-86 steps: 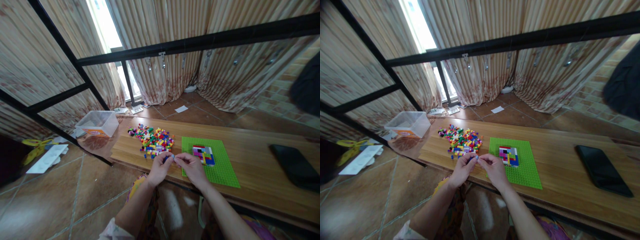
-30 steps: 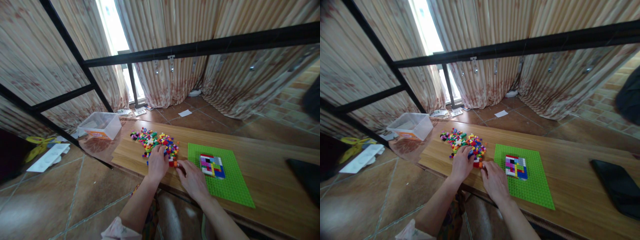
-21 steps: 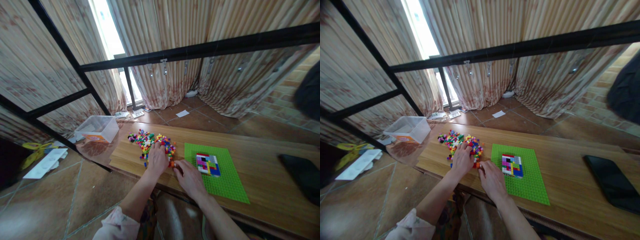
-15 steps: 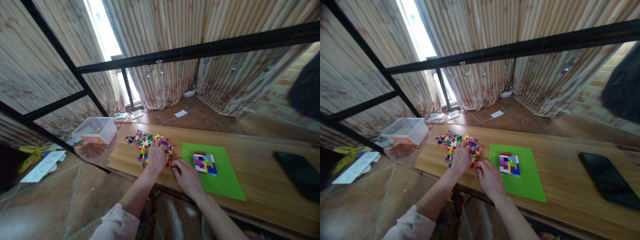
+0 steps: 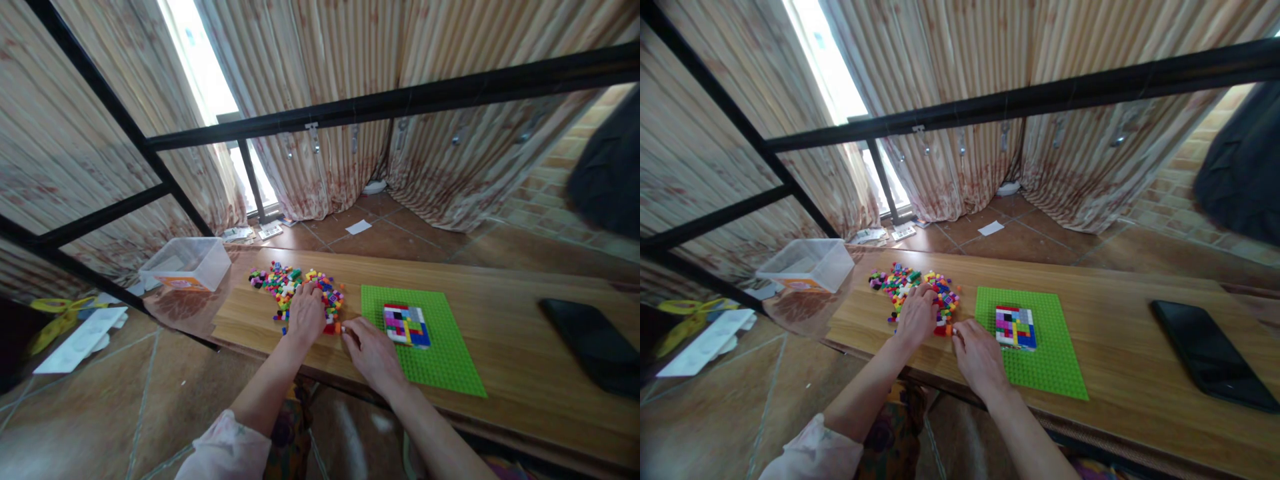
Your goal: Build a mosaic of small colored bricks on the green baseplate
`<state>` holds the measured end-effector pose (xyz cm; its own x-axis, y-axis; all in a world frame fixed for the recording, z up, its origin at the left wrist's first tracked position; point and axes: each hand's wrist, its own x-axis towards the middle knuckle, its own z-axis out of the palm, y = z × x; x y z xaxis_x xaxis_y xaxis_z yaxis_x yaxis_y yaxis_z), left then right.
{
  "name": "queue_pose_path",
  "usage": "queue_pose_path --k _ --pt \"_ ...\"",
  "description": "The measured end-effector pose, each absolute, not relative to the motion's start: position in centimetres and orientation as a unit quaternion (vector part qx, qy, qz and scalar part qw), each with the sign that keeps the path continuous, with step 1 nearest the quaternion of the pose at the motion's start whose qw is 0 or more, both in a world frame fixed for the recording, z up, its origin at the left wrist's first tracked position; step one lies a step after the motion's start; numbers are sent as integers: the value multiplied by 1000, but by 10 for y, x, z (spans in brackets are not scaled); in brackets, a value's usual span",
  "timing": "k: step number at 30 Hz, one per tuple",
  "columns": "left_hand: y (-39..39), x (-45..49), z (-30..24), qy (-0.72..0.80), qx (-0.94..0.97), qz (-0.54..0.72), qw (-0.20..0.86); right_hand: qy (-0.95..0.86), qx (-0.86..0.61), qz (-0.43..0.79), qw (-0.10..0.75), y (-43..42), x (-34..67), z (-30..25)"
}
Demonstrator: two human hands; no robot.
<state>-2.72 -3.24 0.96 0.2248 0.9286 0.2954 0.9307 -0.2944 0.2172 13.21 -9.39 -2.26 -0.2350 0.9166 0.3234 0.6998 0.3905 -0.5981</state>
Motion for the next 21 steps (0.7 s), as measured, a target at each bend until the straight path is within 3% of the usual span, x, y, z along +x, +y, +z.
queue_pose_path --k 4,10,12,16,21 --pt "-37 -33 20 -581 -741 -325 -89 -753 -529 177 350 -92 132 -23" --pt "-74 -38 22 -485 -483 -444 -578 -673 -525 265 448 -94 132 -12" --pt "-89 -36 18 -448 -395 -443 -668 -643 -498 330 480 -95 132 -8" --pt "-105 -29 11 -417 -321 -434 -732 -604 -443 428 506 -96 130 -6" --pt "-105 -22 5 -415 -337 -451 -714 -587 -446 429 521 -93 131 -9"
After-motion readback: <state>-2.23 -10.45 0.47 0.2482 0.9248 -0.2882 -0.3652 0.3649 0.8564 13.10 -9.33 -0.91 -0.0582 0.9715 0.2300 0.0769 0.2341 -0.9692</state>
